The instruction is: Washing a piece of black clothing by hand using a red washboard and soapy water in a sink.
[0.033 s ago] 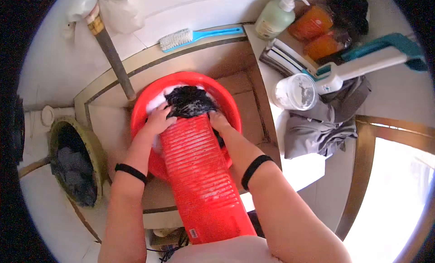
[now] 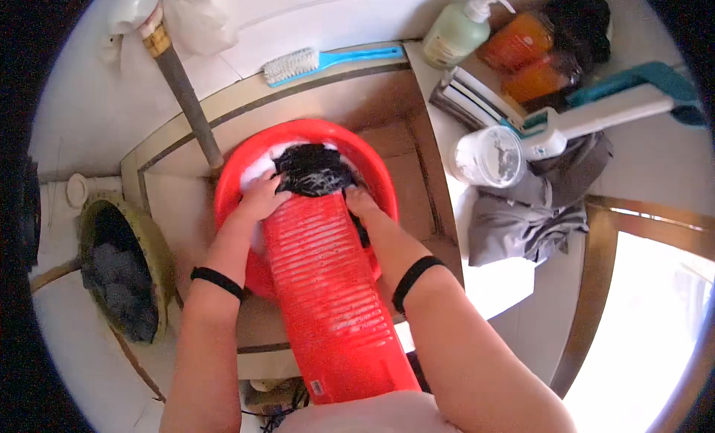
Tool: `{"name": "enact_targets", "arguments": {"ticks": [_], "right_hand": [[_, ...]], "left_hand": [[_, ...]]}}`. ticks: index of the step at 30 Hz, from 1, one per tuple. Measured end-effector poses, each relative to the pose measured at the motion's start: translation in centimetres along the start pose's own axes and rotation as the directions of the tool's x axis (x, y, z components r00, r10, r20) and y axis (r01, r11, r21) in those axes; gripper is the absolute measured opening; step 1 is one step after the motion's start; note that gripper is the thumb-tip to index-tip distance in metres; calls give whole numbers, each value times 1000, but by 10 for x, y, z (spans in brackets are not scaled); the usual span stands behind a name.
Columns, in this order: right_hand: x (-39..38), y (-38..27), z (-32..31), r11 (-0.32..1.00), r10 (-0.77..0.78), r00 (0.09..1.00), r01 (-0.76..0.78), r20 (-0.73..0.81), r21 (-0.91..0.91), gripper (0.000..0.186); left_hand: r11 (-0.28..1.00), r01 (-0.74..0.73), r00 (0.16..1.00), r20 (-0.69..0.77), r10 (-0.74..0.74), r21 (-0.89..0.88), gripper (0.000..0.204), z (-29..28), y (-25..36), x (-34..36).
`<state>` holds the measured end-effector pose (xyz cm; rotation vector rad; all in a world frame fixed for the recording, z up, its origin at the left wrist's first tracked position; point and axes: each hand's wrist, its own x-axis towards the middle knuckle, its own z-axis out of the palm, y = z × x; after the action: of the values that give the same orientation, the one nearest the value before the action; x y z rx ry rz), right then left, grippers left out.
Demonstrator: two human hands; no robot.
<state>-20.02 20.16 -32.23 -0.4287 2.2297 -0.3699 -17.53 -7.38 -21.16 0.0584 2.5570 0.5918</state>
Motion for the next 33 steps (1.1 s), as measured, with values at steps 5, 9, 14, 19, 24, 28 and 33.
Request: {"name": "enact_targets", "arguments": {"ticks": [5,9,14,19,24,28,33], "right_hand": [[40,-29,21,425,350,912,-359,215,831,36],[50,23,-8,386,392,904,-332,173,861,40],[-39,-63,-67,927,135,951,-23,-278,374,36],[-139,-99,-118,802,-278,894,417,-351,428,41],[-95,-139,-101,742,-596,632,669,-496,-38,58],[-57,-112,-70,787,-582,801,599,-144,150,52],[-217,-118,-67,644,-763,610,746,-213,-169,71]], "left_hand": [[951,304,952,-3,-305,57,44,1,13,38],[959,282,959,-23,-282,11,38,23,62,95],[999,53,920,-389,-46,7,39,-23,49,-12],[887,-436,837,-294,462,151,36,2,90,-148],[777,-630,755,-250,606,-20,42,8,81,-142],[955,-259,767,-631,114,-143,89,-1,86,-106],[888,-427,863,-371,343,-170,87,-5,105,-187]]}}
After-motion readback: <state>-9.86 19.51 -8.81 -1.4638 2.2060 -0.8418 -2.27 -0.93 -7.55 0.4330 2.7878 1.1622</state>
